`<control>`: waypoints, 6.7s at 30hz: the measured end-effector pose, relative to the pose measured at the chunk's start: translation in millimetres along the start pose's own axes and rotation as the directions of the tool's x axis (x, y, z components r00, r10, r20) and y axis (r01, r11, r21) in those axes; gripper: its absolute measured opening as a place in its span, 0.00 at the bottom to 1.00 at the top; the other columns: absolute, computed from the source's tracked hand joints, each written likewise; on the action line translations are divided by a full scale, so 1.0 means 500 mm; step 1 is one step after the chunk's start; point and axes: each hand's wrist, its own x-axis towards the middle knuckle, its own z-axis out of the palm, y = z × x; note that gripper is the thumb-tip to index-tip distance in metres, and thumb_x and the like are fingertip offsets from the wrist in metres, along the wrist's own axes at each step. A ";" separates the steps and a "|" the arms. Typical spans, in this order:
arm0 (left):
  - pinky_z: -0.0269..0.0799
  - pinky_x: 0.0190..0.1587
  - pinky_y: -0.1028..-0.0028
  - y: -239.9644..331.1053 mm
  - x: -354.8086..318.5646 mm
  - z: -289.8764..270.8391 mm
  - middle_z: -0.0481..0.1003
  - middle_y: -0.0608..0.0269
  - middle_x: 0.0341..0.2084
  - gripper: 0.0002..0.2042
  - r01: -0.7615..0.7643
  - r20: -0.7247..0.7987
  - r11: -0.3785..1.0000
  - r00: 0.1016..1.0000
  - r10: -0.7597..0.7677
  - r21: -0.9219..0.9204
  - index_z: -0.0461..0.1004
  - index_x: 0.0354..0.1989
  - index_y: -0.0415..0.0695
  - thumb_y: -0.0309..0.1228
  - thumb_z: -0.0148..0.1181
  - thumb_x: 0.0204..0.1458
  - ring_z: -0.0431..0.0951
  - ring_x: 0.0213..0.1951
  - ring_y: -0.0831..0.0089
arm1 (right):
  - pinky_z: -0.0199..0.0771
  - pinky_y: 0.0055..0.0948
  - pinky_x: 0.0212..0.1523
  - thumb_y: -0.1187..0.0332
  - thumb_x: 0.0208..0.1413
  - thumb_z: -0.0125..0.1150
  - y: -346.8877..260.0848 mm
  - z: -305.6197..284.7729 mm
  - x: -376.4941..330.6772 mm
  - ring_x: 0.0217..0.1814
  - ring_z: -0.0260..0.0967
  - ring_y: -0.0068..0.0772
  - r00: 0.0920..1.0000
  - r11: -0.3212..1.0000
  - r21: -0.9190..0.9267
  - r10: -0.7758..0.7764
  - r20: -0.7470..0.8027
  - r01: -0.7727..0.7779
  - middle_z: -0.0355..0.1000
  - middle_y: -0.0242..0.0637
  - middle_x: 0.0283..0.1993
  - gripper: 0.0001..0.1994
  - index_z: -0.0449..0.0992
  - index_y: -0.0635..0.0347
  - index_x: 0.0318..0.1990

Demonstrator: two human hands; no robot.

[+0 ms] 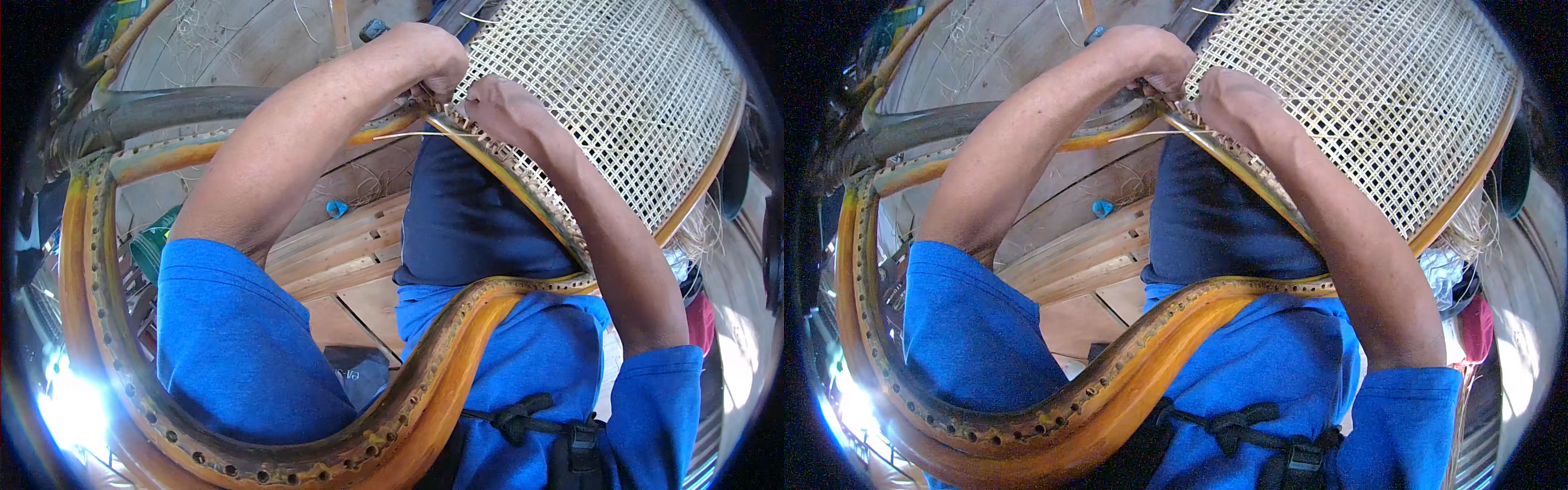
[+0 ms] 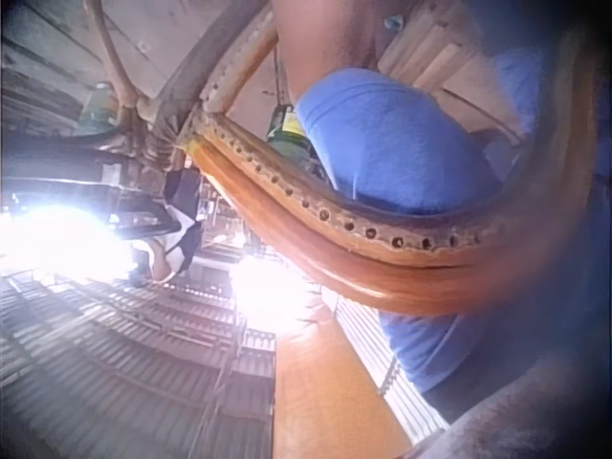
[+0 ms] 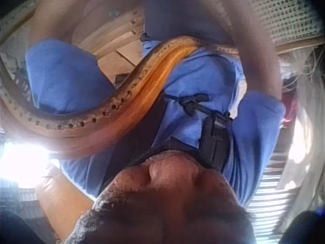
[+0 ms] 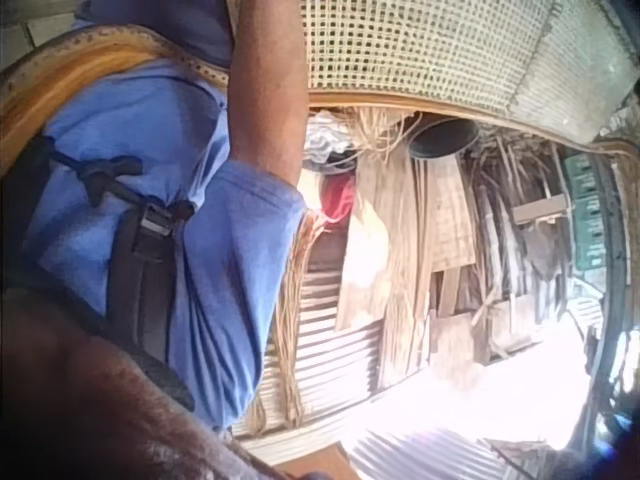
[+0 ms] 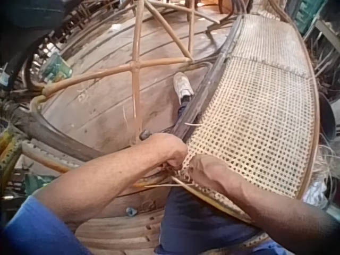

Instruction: Repairing and weaving the rattan mesh on a wooden chair frame.

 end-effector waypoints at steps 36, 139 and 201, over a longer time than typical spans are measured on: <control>0.70 0.25 0.64 -0.016 0.029 0.039 0.76 0.55 0.16 0.11 -0.045 -0.091 0.980 0.995 0.028 -0.193 0.79 0.21 0.38 0.35 0.62 0.39 0.76 0.20 0.62 | 0.76 0.44 0.42 0.63 0.55 0.54 -0.014 -0.018 -0.011 0.41 0.75 0.48 0.977 0.977 -0.103 -0.195 -0.084 0.186 0.77 0.45 0.34 0.10 0.78 0.58 0.36; 0.58 0.19 0.80 0.177 -0.143 0.334 0.66 0.72 0.17 0.14 -0.305 -0.436 0.324 0.747 -0.502 -0.896 0.75 0.37 0.40 0.39 0.52 0.60 0.62 0.16 0.84 | 0.69 0.50 0.42 0.66 0.49 0.59 0.356 0.306 -0.802 0.43 0.70 0.56 0.472 0.557 0.447 0.830 -0.297 -0.699 0.72 0.52 0.38 0.13 0.72 0.63 0.41; 0.70 0.36 0.70 0.117 -0.034 0.296 0.74 0.56 0.31 0.07 -0.532 -0.489 0.275 0.316 -0.813 -0.801 0.75 0.40 0.39 0.22 0.54 0.54 0.73 0.29 0.67 | 0.65 0.35 0.46 0.71 0.51 0.56 -0.011 -0.102 -0.091 0.44 0.68 0.35 0.943 0.662 -0.718 -0.331 -0.021 0.216 0.70 0.37 0.38 0.11 0.70 0.60 0.42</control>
